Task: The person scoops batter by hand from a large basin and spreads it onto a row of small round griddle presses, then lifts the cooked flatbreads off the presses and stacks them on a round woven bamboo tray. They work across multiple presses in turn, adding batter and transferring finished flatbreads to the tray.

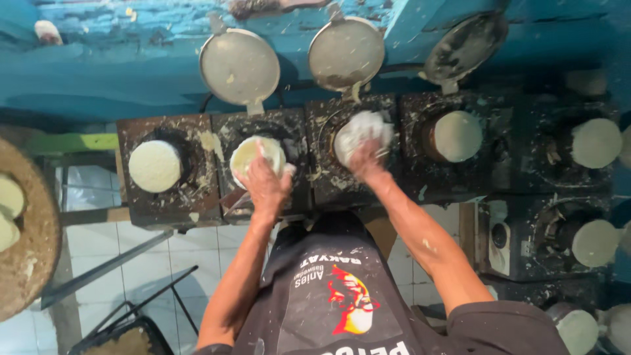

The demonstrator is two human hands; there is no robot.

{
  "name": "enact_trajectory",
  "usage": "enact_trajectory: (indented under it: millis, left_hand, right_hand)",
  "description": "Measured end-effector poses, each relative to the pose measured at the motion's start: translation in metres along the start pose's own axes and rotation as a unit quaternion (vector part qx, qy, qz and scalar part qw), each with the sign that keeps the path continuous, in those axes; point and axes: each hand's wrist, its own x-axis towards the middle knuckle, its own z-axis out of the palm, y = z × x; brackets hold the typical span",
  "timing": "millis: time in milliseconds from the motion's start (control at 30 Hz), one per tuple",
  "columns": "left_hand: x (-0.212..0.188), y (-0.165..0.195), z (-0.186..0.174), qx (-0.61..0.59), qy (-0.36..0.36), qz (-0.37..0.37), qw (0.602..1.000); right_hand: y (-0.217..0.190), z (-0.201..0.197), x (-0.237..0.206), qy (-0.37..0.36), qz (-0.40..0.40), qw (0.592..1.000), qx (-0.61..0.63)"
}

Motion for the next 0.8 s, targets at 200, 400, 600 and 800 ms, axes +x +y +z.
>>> enact_trajectory:
  millis: [200,400,600,800]
  left_hand:
    - [-0.007,0.030,0.032,0.124,0.037,-0.003,0.992]
    - [-0.002,0.034,0.046,0.122,0.042,-0.055,0.990]
    - [0.000,0.025,0.045,0.065,0.043,-0.072,0.994]
    - [0.023,-0.034,0.000,-0.218,0.105,-0.111,0.964]
  right_hand:
    - [0.064,-0.061,0.014,0.008,0.010,0.934,0.357]
    - [0.118,-0.077,0.027,0.036,0.145,0.964,0.218]
    - [0.082,-0.082,-0.001,-0.013,0.136,0.773,0.620]
    - [0.061,-0.103,-0.020,0.048,0.296,0.685,0.664]
